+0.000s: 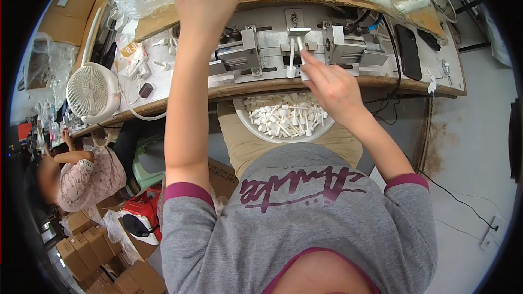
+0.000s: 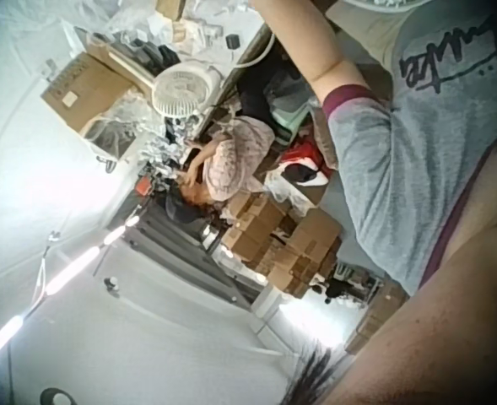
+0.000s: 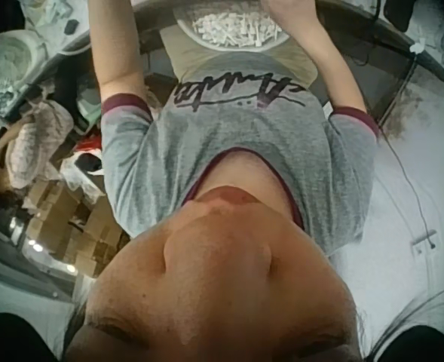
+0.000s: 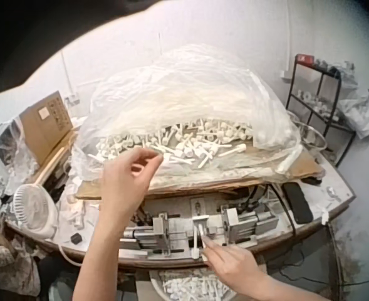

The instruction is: Manually assemble and sort small white plastic components using a workbench fixture.

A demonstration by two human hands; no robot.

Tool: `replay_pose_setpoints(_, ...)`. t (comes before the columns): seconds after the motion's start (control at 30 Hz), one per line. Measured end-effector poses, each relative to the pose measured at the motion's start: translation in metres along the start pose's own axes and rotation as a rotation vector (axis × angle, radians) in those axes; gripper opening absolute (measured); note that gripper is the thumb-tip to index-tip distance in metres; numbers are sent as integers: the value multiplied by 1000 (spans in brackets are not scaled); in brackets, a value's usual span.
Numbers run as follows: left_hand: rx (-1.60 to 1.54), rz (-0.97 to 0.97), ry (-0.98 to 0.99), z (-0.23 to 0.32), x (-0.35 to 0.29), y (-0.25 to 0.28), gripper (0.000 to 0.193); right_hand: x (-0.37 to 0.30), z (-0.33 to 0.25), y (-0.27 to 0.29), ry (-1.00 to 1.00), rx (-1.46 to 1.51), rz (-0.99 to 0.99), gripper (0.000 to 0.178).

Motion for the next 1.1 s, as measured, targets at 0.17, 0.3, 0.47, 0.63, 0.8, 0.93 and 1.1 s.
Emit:
replay_pose_setpoints(0.17, 428, -52, -306, -54, 39, -50, 28, 17, -11, -29, 39, -46, -79, 15)
replay_pose_setpoints(0.3, 386, -154, -285, -44, 34, -72, 29, 22, -3, -33, -14, -62, -144, 22)
replay_pose_setpoints(0.47, 221, -108, -186, -23, 21, -49, 25, 25, 0, -29, -4, 38, -121, 22)
replay_pose_setpoints(0.63, 378, -54, -495, 6, -6, -38, 13, 59, 51, 11, -241, 328, -122, 36)
replay_pose_setpoints(0.8, 7, -32, -119, 23, -30, -1, 16, 115, 149, 78, -275, -75, 282, 29)
replay_pose_setpoints(0.93, -202, -105, -228, 26, -84, -11, 34, 137, 206, 16, -386, -170, -146, 31)
replay_pose_setpoints(1.1, 107, -106, -331, -4, -168, -56, 38, 131, 220, -10, -272, -33, -134, 33)
Point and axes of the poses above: each hand's wrist, its own x-axis towards the middle knuckle, its own y-axis out of the back of the hand, z = x × y, the point moved 10 cm from there along x, towards the middle knuckle, and after that the axes turned 2 degrees about -x, right-handed, at the moved point
